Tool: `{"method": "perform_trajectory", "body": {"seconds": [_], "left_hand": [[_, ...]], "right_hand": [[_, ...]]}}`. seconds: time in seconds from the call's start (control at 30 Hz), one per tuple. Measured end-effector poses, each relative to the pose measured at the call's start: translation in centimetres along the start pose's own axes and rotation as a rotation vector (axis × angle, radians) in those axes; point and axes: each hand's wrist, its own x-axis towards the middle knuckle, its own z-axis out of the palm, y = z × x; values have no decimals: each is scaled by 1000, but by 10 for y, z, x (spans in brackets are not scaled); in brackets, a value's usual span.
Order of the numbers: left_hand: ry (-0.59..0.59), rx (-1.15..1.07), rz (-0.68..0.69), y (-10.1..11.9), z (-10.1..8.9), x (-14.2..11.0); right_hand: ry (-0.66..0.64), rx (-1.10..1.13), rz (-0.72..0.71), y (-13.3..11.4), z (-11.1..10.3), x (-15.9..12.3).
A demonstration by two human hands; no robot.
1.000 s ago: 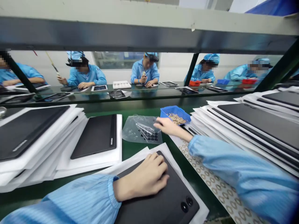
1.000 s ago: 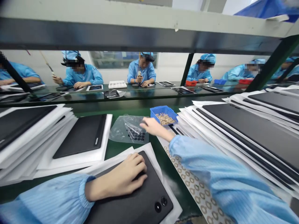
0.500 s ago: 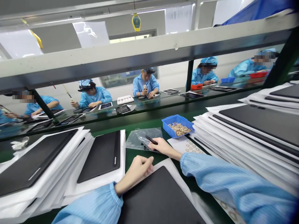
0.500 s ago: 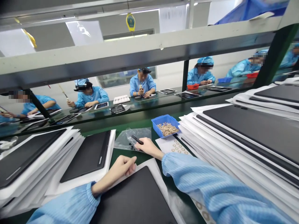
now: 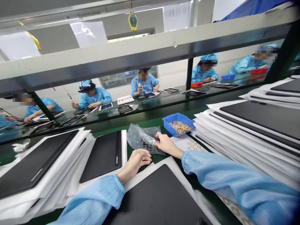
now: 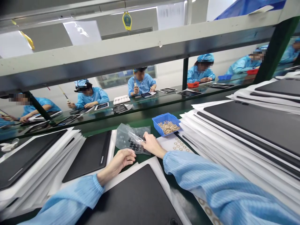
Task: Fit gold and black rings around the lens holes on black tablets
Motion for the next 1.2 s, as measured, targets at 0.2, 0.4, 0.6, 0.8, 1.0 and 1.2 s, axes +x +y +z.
{"method": "perform_trajectory", "body": {"seconds": [0.2,0.4,0.6,0.8,1.0,1.2], "left_hand": [[19,-7,17,-6,-3,4],[49,25,60,-12,-3,7],[42,77,81,-14,-2,8],[34,140,84,-15,-3,8],[29,206,88,-16,-3,7],[29,254,85,-12,-1,4]], "right_hand": [[-11,16,-224,-17,-8,-3],[-100,64,-327,-26,-3,-9],[-108,66,-281,-24,1,-11],[-109,55,-213,-26,0,-11],[-114,37,-180,-32,1,-16],[-166,62,-123,-32,3,-15]]}}
